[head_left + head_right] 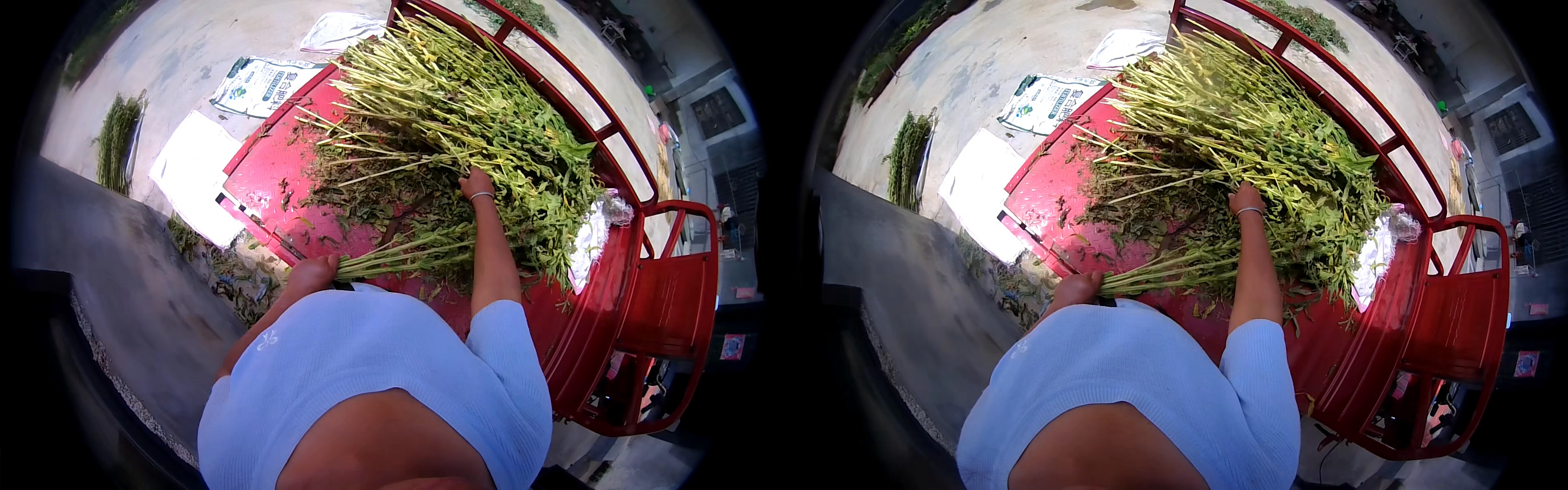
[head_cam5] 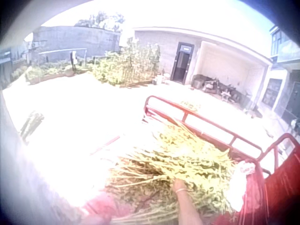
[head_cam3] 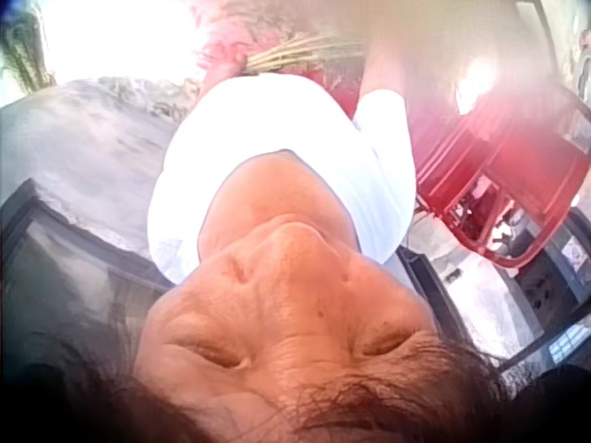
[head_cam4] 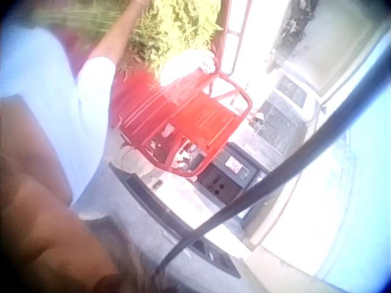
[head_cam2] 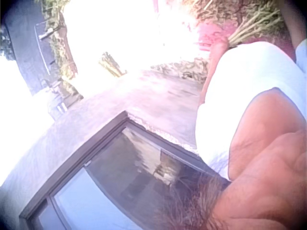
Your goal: The person stands at the back of a red three-wheeled vehicle and sorts through a large pile of green leafy plants. They repeatedly pick up bunches of stems, separate them, and place them back onto the pile, occasionally discarding small debris. The task involves manual handling and organizing of the plant material within the vehicle's cargo bed.
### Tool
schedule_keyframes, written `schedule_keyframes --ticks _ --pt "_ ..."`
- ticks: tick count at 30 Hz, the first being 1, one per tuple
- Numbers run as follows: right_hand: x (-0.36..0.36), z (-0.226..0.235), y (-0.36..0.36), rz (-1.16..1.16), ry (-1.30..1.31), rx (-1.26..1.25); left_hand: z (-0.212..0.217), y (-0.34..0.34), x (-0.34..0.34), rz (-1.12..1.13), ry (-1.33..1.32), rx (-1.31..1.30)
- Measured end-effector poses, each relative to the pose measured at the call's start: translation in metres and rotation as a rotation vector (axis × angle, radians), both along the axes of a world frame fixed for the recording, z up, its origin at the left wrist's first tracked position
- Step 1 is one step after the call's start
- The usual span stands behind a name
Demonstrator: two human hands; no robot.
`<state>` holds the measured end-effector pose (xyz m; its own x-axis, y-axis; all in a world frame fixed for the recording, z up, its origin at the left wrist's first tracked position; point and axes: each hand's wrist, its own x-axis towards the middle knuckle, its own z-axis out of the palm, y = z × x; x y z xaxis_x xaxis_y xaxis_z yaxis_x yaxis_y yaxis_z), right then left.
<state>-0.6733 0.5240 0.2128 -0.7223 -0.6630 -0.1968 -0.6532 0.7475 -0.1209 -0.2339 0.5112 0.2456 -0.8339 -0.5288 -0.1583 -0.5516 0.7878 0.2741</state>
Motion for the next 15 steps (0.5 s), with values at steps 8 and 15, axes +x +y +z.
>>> schedule_keyframes --ticks 8,15 --pt "0.07 0.012 0.078 0.459 -0.055 -0.254 -0.018 -0.007 0.01 -0.028 0.07 -0.159" --pt "0.133 0.066 0.08 0.696 0.028 -0.668 -0.016 -0.01 0.005 -0.028 0.003 -0.037"
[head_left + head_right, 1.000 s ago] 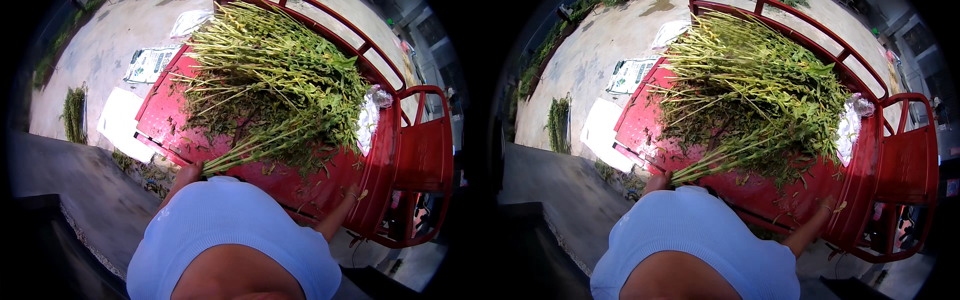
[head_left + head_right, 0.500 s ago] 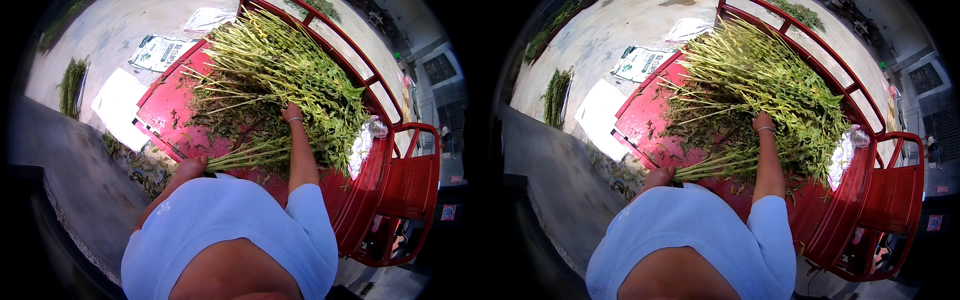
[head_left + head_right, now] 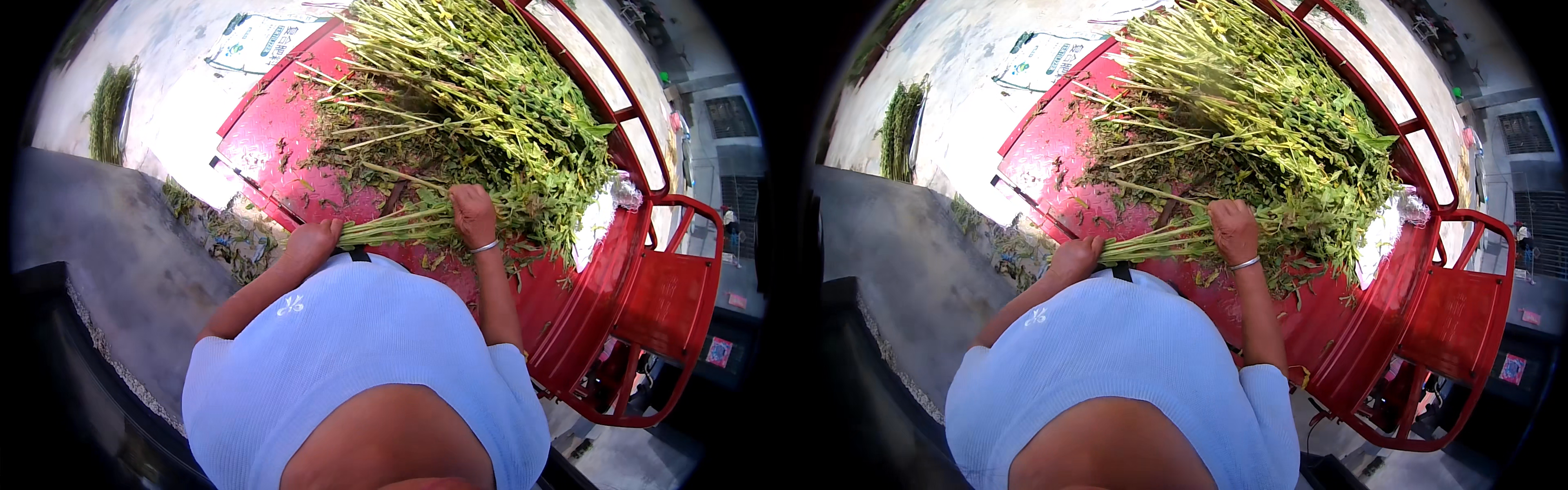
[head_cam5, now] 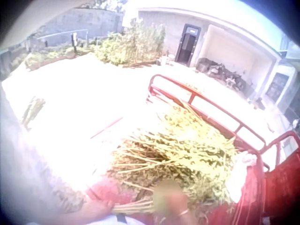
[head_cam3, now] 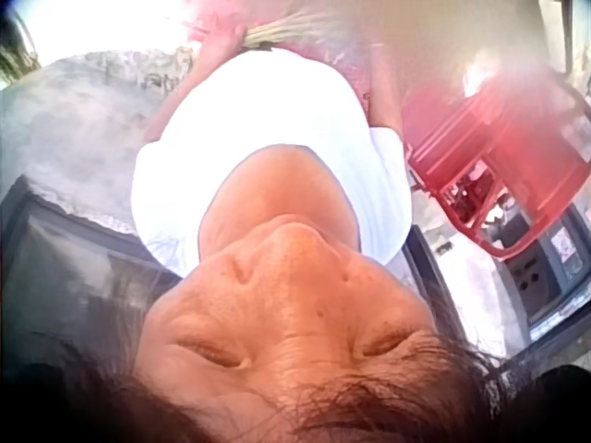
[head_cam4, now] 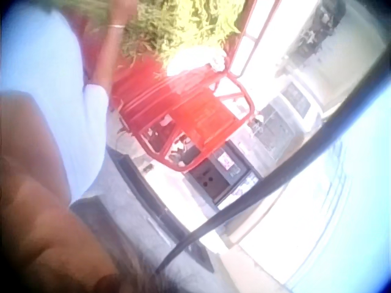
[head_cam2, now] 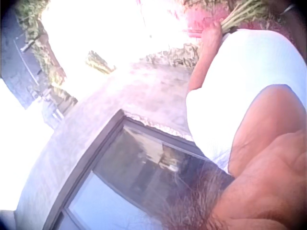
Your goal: The person stands at the back of a red three-wheeled vehicle and sorts through a large pile of green leafy plants. They repeatedly pick up bunches of stems, separate them, and place them back onto the pile, occasionally discarding small debris. The task involves manual handling and organizing of the plant material within the vehicle's cargo bed.
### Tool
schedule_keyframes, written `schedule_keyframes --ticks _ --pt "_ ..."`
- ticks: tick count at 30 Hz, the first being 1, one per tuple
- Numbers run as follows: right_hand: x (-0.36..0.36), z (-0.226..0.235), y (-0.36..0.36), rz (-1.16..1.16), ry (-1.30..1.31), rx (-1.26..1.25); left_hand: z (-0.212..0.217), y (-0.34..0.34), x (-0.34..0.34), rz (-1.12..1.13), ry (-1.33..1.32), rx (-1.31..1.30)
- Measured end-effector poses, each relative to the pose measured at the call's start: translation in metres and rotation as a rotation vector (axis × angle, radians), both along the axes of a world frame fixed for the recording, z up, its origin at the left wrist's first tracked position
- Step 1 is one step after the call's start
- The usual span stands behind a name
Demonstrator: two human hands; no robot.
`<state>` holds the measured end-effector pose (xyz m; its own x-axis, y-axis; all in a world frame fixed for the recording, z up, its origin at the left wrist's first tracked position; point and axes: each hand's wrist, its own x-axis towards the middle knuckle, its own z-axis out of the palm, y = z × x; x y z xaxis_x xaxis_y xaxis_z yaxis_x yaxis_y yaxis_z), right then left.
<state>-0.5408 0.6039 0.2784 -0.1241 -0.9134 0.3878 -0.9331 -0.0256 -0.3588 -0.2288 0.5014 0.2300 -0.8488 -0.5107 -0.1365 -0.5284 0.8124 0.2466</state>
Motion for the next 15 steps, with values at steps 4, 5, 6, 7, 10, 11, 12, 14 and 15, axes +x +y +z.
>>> schedule_keyframes --ticks 4,5,6,7,10,11,12,14,15 --pt "0.063 -0.002 -0.034 0.125 0.025 0.044 0.021 -0.011 -0.006 -0.041 0.043 -0.157" --pt "0.068 -0.015 -0.035 0.136 0.033 0.095 0.024 -0.011 -0.008 -0.036 0.08 -0.198" --pt "0.071 -0.025 -0.033 0.144 0.04 0.145 0.025 -0.011 -0.008 -0.033 0.118 -0.239" --pt "0.07 -0.028 -0.032 0.144 0.014 0.159 0.025 -0.01 -0.009 -0.021 0.137 -0.251" --pt "0.068 -0.034 -0.028 0.179 -0.096 0.186 0.022 -0.004 -0.008 0.023 0.205 -0.27" --pt "0.066 -0.033 -0.026 0.204 -0.127 0.225 0.02 -0.003 -0.007 0.049 0.238 -0.265" --pt "0.065 -0.032 -0.024 0.228 -0.16 0.263 0.019 -0.001 -0.008 0.073 0.27 -0.259" --pt "0.066 -0.028 -0.022 0.257 -0.174 0.272 0.017 0.001 -0.011 0.081 0.181 -0.24" --pt "0.067 -0.026 -0.021 0.261 -0.154 0.247 0.016 0.001 -0.013 0.089 0.133 -0.236"
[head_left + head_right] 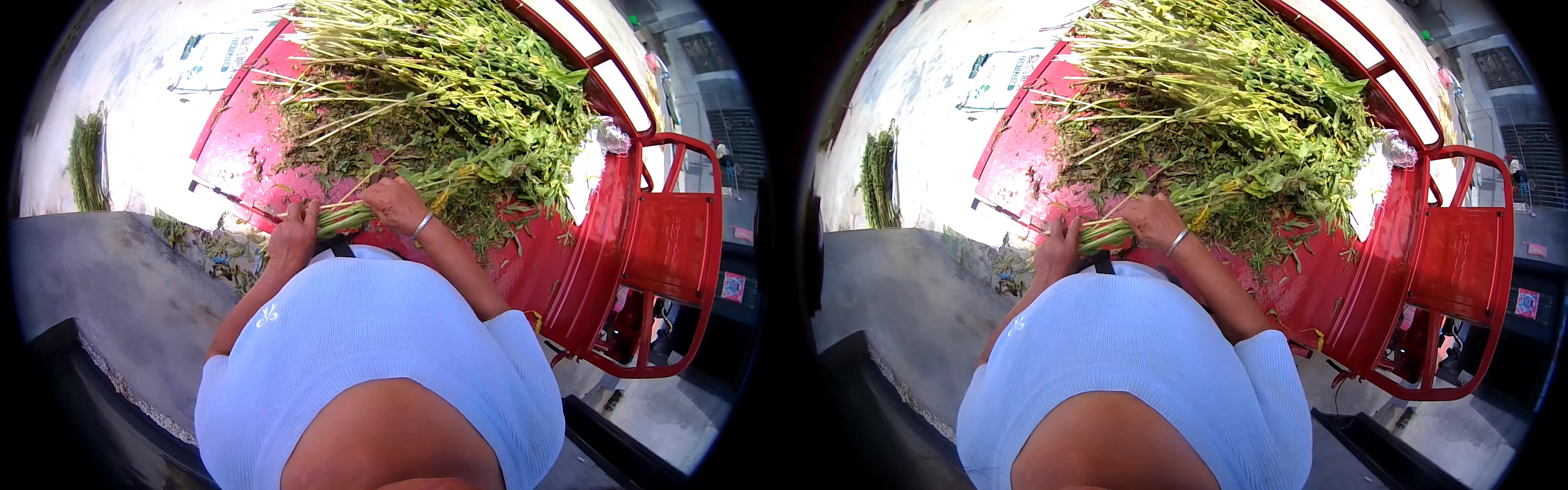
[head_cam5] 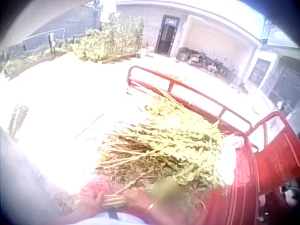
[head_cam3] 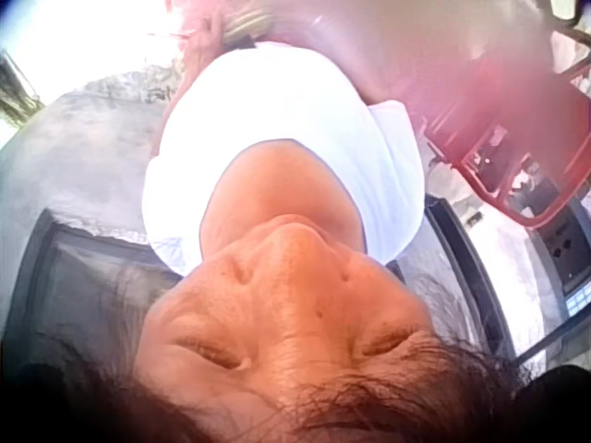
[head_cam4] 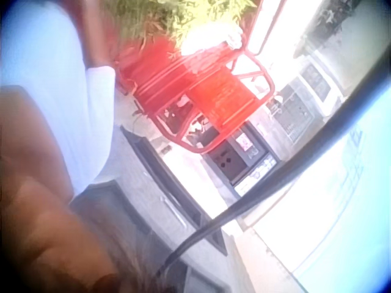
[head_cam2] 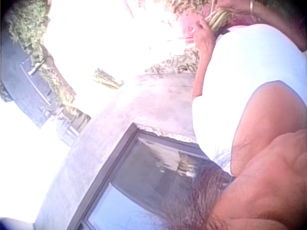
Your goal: The person stands at the back of a red three-wheeled vehicle and sorts through a large pile of green leafy plants. They repeatedly pick up bunches of stems, separate them, and place them back onto the pile, occasionally discarding small debris. The task involves manual handling and organizing of the plant material within the vehicle's cargo bed.
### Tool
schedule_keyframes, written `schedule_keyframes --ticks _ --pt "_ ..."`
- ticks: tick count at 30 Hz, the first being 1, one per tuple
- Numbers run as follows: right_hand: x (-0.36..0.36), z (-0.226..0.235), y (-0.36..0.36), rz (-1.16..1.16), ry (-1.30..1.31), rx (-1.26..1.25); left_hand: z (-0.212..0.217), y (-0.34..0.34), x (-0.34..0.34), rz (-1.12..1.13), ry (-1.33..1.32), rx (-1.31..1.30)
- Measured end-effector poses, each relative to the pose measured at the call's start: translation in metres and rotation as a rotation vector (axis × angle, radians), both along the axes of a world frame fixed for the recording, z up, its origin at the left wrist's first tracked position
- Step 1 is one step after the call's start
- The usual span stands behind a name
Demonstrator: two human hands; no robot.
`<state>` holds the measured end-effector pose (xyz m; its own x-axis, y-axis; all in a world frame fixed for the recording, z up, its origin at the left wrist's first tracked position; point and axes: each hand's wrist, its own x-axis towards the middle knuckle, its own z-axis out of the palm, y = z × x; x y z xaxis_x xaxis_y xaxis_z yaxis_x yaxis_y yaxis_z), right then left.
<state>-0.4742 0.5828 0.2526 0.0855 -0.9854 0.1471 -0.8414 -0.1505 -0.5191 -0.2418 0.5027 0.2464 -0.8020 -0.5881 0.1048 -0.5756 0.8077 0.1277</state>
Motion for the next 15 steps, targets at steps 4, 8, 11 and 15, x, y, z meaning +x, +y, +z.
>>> schedule_keyframes --ticks 4,8,11,15 --pt "0.009 0.01 0.009 -0.13 0.119 -0.148 -0.001 -0.005 -0.006 0.012 -0.028 -0.027" --pt "0.01 0.025 0.035 -0.659 0.14 -0.339 0.002 -0.008 -0.01 0.056 -0.039 -0.08" --pt "-0.013 0.023 0.054 -0.969 0.097 -0.374 -0.007 -0.008 -0.009 0.028 -0.067 -0.173" --pt "-0.047 -0.017 0.07 -0.876 0.083 -0.192 -0.017 0.001 -0.004 0.009 -0.088 -0.129"
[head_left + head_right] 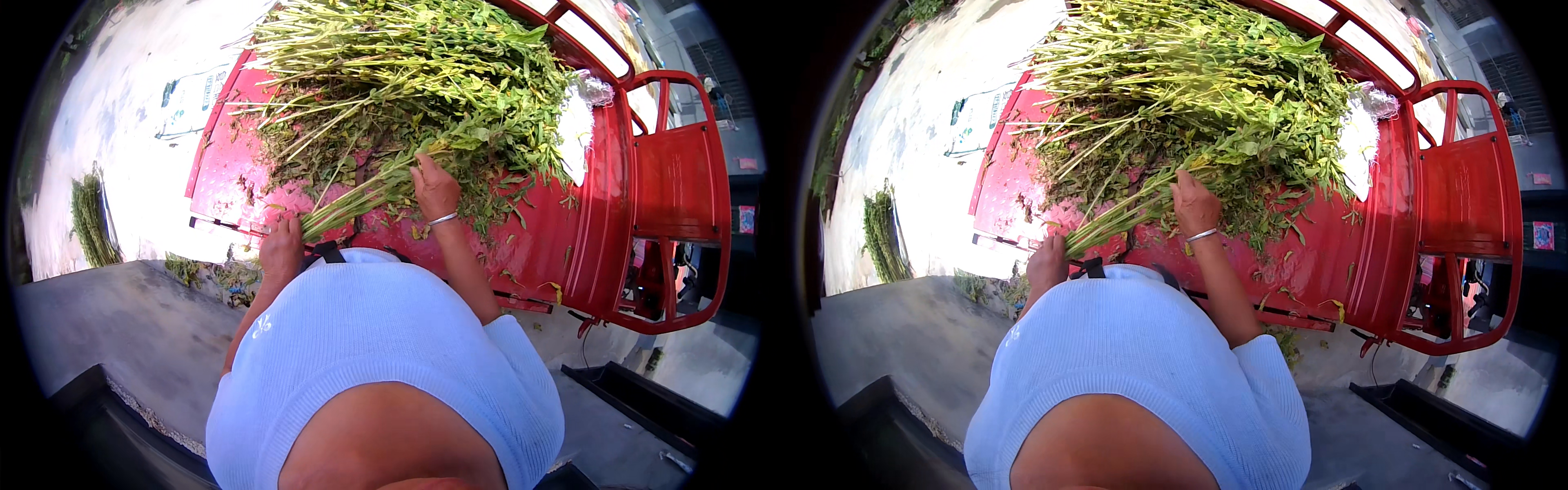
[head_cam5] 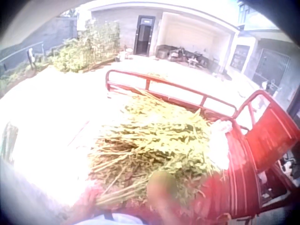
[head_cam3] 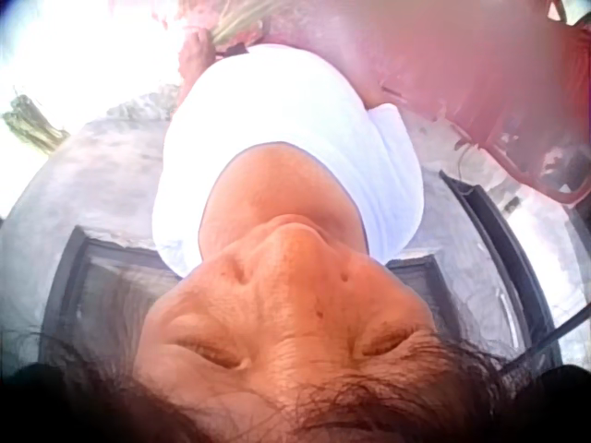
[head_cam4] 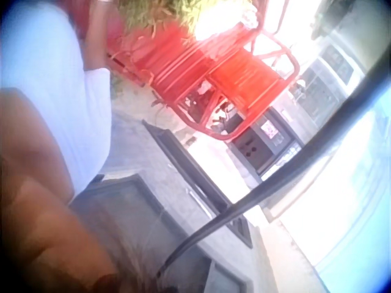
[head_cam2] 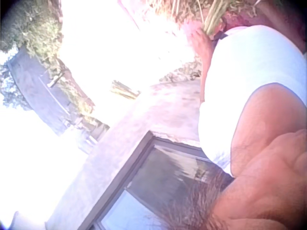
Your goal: The person stands at the back of a red three-wheeled vehicle and sorts through a large pile of green leafy plants. They repeatedly pick up bunches of stems, separate them, and place them back onto the pile, occasionally discarding small debris. The task involves manual handling and organizing of the plant material within the vehicle's cargo bed.
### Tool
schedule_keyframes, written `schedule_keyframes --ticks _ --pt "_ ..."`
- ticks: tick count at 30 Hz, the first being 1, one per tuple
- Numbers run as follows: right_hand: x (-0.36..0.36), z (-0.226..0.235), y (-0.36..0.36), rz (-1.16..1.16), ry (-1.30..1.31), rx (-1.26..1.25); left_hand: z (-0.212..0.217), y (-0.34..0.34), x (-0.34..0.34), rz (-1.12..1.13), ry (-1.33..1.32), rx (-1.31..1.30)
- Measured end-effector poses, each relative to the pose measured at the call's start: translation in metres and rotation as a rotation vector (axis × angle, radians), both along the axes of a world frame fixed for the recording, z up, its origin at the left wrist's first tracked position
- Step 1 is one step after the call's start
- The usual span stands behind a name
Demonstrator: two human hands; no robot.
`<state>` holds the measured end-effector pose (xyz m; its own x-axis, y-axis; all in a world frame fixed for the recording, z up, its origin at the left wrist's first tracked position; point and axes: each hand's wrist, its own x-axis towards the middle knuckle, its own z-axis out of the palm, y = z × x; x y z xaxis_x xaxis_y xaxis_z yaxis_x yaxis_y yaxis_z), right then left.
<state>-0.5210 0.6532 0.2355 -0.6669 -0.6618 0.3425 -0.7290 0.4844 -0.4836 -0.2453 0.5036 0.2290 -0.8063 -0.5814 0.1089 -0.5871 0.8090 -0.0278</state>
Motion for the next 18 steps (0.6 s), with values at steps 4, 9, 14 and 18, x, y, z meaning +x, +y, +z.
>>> schedule_keyframes --ticks 4,9,14,18 --pt "-0.036 -0.002 0.009 -0.08 -0.15 -0.391 -0.005 0.003 0.003 0.036 -0.046 0.079" --pt "-0.13 -0.006 0.13 -0.567 0.019 -0.25 -0.005 0.0 0.008 0.07 -0.056 0.178" --pt "-0.075 -0.031 0.185 -0.516 -1.081 0.091 0.053 -0.003 -0.002 0.045 -0.096 0.247" --pt "0.008 -0.099 0.121 0.104 -1.917 -0.866 0.112 -0.007 -0.01 -0.072 -0.086 0.239"
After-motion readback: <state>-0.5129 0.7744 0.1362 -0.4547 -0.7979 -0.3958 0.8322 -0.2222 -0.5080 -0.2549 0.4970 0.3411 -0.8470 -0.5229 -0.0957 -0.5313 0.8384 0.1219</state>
